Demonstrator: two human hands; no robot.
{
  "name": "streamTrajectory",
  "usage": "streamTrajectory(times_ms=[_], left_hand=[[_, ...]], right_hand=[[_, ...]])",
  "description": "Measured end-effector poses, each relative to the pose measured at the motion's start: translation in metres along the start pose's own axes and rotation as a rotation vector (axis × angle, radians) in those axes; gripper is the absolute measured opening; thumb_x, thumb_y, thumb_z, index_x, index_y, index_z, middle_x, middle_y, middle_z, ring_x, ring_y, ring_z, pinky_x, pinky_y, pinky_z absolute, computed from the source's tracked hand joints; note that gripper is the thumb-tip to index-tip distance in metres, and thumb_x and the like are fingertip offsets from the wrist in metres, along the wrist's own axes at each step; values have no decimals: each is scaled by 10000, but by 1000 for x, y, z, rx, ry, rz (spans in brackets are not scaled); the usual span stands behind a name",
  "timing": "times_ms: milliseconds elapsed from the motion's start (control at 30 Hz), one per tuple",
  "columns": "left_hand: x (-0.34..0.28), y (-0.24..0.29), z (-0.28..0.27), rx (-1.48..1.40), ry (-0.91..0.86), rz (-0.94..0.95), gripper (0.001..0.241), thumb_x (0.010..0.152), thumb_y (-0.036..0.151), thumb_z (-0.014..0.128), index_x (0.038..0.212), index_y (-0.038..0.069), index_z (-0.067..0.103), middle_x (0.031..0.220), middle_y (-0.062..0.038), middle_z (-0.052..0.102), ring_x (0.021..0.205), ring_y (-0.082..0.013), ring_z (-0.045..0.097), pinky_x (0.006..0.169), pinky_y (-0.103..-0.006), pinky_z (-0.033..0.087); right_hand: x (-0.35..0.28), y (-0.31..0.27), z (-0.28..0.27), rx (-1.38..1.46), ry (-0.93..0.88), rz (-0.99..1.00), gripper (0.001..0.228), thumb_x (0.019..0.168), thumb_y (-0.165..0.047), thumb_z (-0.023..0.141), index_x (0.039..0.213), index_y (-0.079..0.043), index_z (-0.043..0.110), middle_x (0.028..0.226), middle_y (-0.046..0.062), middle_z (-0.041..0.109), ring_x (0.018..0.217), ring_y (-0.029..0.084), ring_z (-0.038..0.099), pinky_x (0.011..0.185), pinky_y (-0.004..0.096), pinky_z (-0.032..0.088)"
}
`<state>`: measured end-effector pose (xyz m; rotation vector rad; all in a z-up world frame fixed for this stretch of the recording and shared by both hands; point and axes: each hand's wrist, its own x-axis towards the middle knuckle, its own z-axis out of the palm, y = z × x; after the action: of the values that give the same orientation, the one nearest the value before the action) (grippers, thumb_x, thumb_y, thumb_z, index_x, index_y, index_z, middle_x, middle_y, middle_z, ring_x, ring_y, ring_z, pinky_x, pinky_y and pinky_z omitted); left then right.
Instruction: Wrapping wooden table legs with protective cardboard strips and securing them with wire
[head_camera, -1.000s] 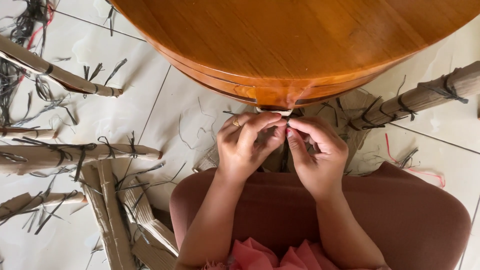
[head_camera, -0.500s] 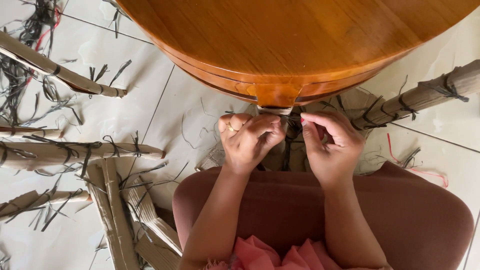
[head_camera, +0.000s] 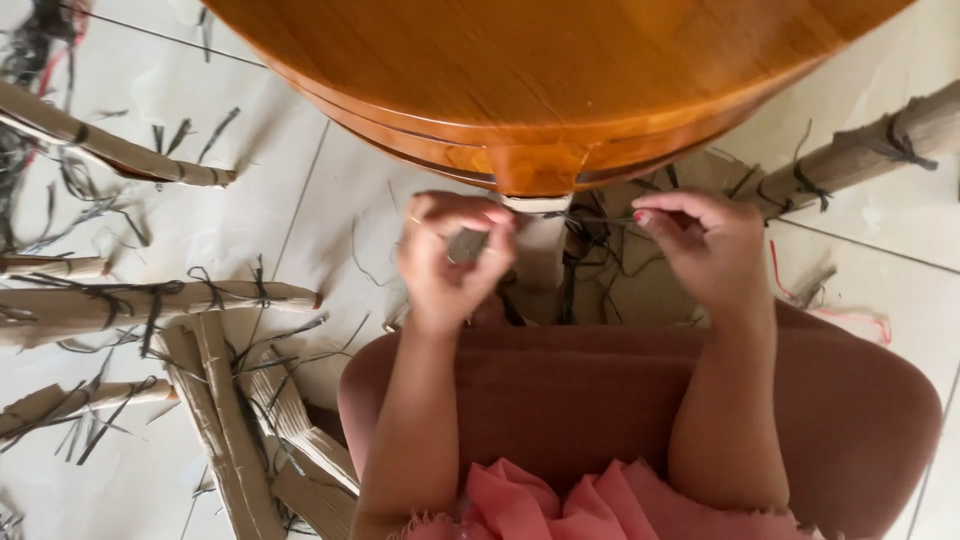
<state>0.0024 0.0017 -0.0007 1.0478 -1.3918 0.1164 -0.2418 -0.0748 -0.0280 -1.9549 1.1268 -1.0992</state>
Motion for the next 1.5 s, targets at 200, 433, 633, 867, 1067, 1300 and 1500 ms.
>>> streamTrajectory(times_ms=[200,433,633,867,1067,1300,1500], left_hand=[[-10,-37,-22,59,-112,-278,202,904,-35,707,967,6,520,784,-179,643,630,-321,605,629,-407,500],[-9,-35,-26,257,-1199,-1239,656,866,377,713,1385,1,574,1319,-261,669,1253,-413,633,1060,-499,498],[-18,-40,-14,193,-1151,-1165,570,924,353,660,1394,45,563,1362,-187,659,1303,-328,609,1080,-472,491],[-10,-34,-2,307,-1247,-1228,599,927,359,657,1433,58,550,1390,-143,656,1312,-273,615,1070,-432,509],[-19,-44,-3,295,-1246,-1274,635,909,445,678,1434,105,562,1375,-123,668,1313,-276,612,1061,-448,515],[-30,-57,-8,330,-1243,-1238,536,952,404,615,1422,146,582,1353,-97,687,1296,-260,628,1041,-439,527],[-23,-49,-16,317,-1212,-1245,478,984,341,558,1426,164,591,1353,-124,682,1294,-296,625,1037,-458,527]], right_hand=[[1,95,3,-267,-261,334,133,935,12,726,1044,73,773,896,311,730,789,509,683,743,546,513],[-12,164,57,-338,-519,724,246,832,-87,770,1071,-65,822,1045,226,774,1054,447,702,910,543,562],[-23,239,77,-300,-322,670,199,868,-107,739,1047,-96,824,952,166,769,883,366,732,739,471,602],[-1,204,81,-268,-68,441,385,1033,47,547,1413,-9,576,1500,274,432,1111,509,654,944,630,584],[-12,280,121,-690,-261,538,276,1081,-155,555,1325,-26,554,1353,167,520,1058,308,714,861,371,653],[6,208,50,-43,-219,663,191,882,-64,735,1040,-124,825,905,106,763,746,228,728,582,357,592],[28,99,-35,541,-286,671,87,934,-3,712,1016,-17,740,724,40,523,557,81,420,434,213,295]])
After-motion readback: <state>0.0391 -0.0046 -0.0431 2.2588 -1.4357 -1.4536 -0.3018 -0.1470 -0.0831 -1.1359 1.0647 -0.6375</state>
